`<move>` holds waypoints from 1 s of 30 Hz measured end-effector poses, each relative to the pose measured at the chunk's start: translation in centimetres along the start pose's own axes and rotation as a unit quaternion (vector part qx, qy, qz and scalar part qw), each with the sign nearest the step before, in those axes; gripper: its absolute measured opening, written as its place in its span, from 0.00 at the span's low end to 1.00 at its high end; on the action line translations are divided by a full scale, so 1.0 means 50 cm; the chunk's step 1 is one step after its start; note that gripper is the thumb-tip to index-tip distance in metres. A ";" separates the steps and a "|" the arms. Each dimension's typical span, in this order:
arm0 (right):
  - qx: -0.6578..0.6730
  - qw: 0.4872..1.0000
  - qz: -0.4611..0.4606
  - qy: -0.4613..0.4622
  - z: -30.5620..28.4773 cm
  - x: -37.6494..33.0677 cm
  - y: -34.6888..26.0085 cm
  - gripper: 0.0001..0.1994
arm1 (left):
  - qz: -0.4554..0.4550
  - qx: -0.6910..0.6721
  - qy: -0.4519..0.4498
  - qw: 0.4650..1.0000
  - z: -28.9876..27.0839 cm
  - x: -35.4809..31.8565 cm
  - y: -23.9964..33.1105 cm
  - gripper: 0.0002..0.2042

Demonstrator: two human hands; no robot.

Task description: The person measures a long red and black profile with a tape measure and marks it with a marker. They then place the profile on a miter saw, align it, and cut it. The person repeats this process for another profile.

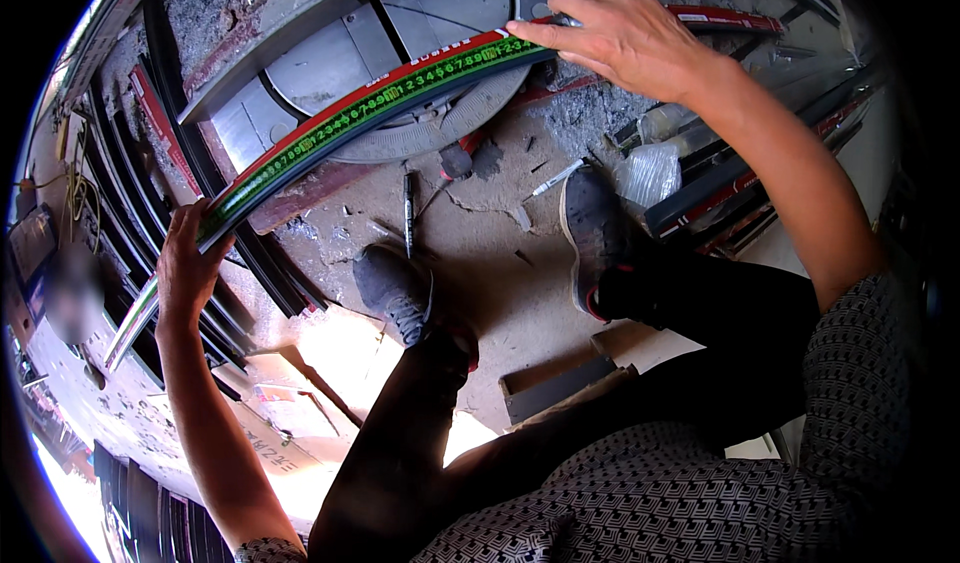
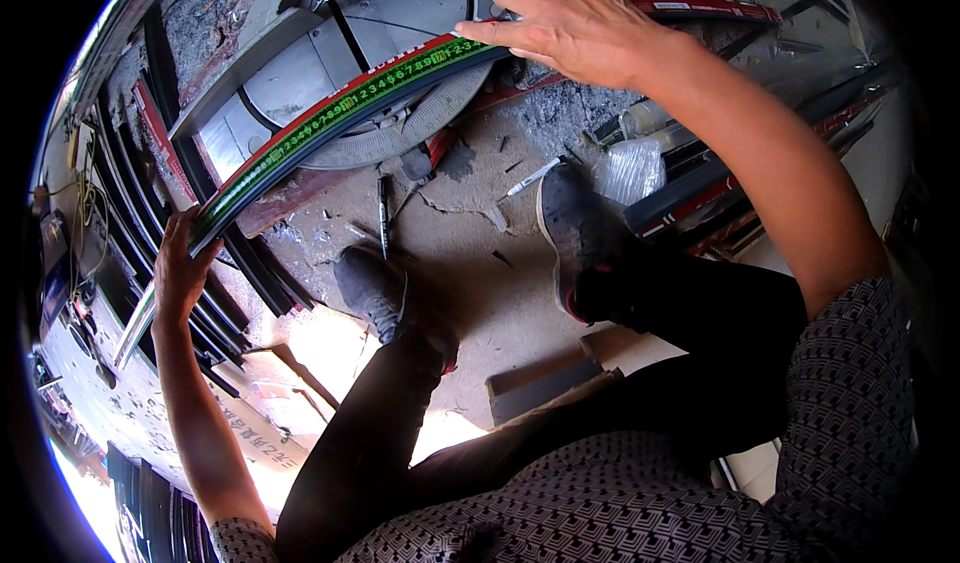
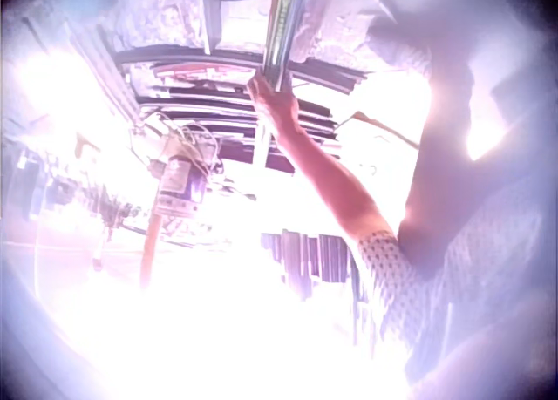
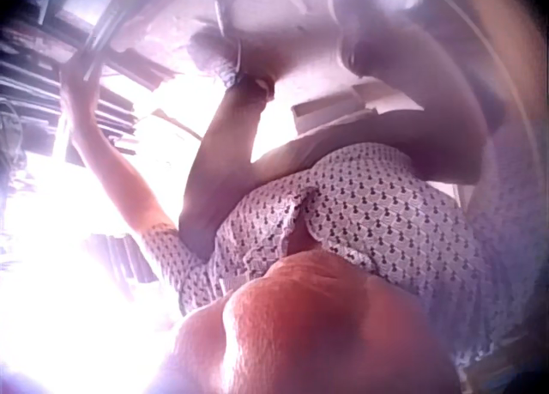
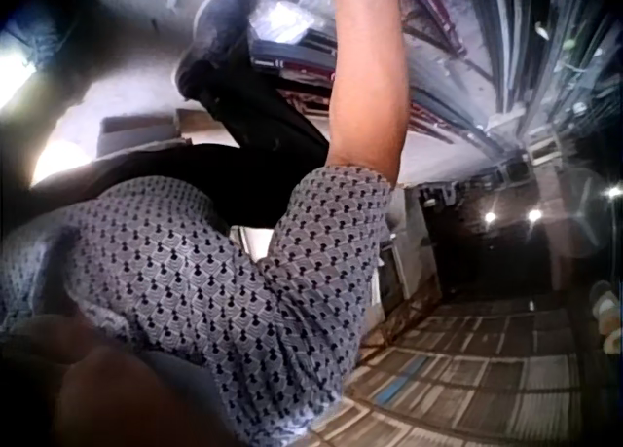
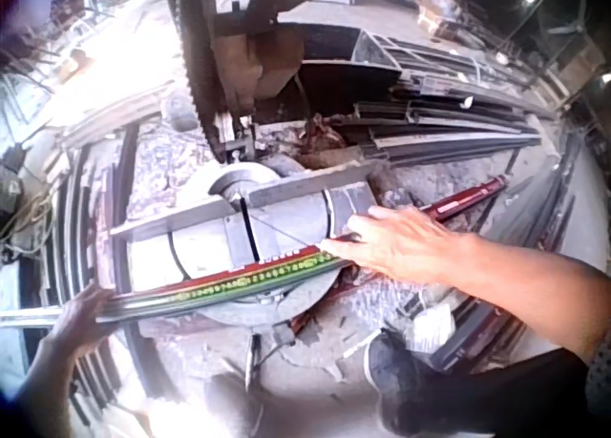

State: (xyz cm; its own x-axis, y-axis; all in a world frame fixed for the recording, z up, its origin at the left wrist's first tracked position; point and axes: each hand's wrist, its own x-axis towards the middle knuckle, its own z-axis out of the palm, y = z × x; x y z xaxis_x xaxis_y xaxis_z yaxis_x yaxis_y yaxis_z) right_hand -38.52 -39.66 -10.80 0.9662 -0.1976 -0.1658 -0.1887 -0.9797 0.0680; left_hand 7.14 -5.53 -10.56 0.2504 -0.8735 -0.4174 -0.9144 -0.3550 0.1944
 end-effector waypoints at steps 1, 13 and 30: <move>-0.002 1.000 -0.002 0.012 0.002 -0.002 0.000 0.32 | 0.003 -0.005 0.005 1.000 0.003 -0.001 -0.004 0.26; 0.047 0.995 0.001 0.086 -0.004 -0.017 -0.017 0.23 | 0.008 0.010 0.028 1.000 0.022 -0.008 -0.023 0.29; 0.096 0.993 0.028 0.060 0.003 -0.018 -0.019 0.20 | 0.005 0.005 0.013 1.000 0.016 -0.001 -0.017 0.27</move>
State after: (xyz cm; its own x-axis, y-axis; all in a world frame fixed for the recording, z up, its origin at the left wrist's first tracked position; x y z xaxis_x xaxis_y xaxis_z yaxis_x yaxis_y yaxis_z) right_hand -39.24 -38.53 -10.87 0.9650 -0.2579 -0.0473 -0.2618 -0.9581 -0.1163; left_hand 7.67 -4.90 -11.41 0.2500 -0.8851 -0.3926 -0.9196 -0.3440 0.1898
